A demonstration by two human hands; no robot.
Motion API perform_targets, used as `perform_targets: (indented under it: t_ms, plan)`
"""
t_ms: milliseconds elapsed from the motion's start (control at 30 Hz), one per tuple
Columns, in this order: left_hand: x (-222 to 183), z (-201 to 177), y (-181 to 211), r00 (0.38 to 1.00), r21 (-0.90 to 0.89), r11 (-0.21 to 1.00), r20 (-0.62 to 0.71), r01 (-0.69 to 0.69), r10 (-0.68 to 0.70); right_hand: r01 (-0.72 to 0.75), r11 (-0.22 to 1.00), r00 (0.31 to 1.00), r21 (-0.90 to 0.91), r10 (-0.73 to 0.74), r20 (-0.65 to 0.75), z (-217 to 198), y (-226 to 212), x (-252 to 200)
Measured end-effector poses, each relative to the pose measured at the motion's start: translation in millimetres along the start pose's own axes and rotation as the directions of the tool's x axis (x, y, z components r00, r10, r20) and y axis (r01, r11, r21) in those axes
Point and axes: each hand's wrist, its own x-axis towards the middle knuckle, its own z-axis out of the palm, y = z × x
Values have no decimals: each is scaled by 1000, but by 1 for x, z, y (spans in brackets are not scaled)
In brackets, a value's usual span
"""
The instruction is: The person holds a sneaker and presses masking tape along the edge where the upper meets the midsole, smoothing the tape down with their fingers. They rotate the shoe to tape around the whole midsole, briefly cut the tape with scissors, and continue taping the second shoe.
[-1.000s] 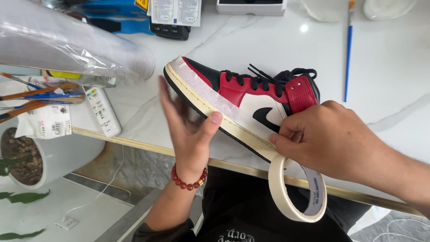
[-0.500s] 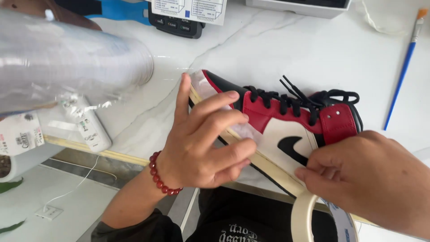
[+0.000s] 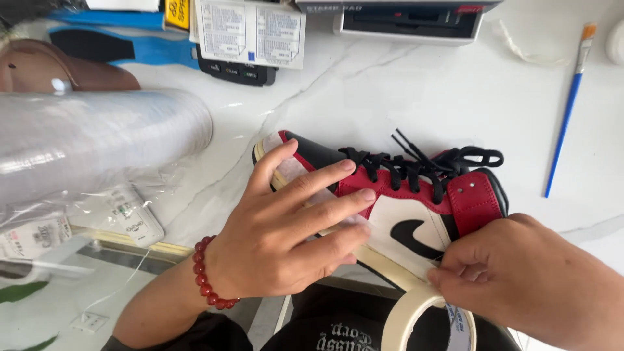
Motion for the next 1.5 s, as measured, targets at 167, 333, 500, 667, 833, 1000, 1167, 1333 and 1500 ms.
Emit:
perform_targets:
  t_ms: [167, 333, 500, 667, 833, 1000, 1167, 1333, 1500]
  plan:
    - [-7, 3, 3, 993, 110, 988, -7, -112, 114, 148, 989, 986, -6, -148, -75, 15, 20, 13]
    - [-9, 21, 9, 981, 190, 966, -53, -172, 185, 178, 945, 942, -275, -244, -230, 37, 42, 17]
    - [-16, 32, 9, 977, 177, 974, -138, -140, 165, 367, 764, 652, -530, -618, -439, 147, 141, 76]
    - [-13, 25, 12, 973, 211, 962, -118, -173, 200, -266, 81, 8, -961, -996, -87, 194, 108, 111]
    - [-13, 25, 13, 963, 237, 950, -130, -201, 236, -46, 2, -111, -999, -994, 3, 157, 107, 57]
    - [-13, 22, 13, 961, 226, 951, -129, -212, 245, 874, 145, -191, -464, -776, -601, 177, 176, 106]
    - [-12, 18, 12, 962, 228, 949, -109, -220, 249, 980, 65, 196, 186, -429, -882, 172, 151, 67]
    - [-11, 18, 9, 965, 208, 951, -83, -227, 249, 953, -107, 207, 285, -457, -865, 154, 131, 63]
    - [-7, 12, 6, 976, 113, 977, -98, -183, 194, 997, -63, -60, -34, -484, -873, 141, 121, 69]
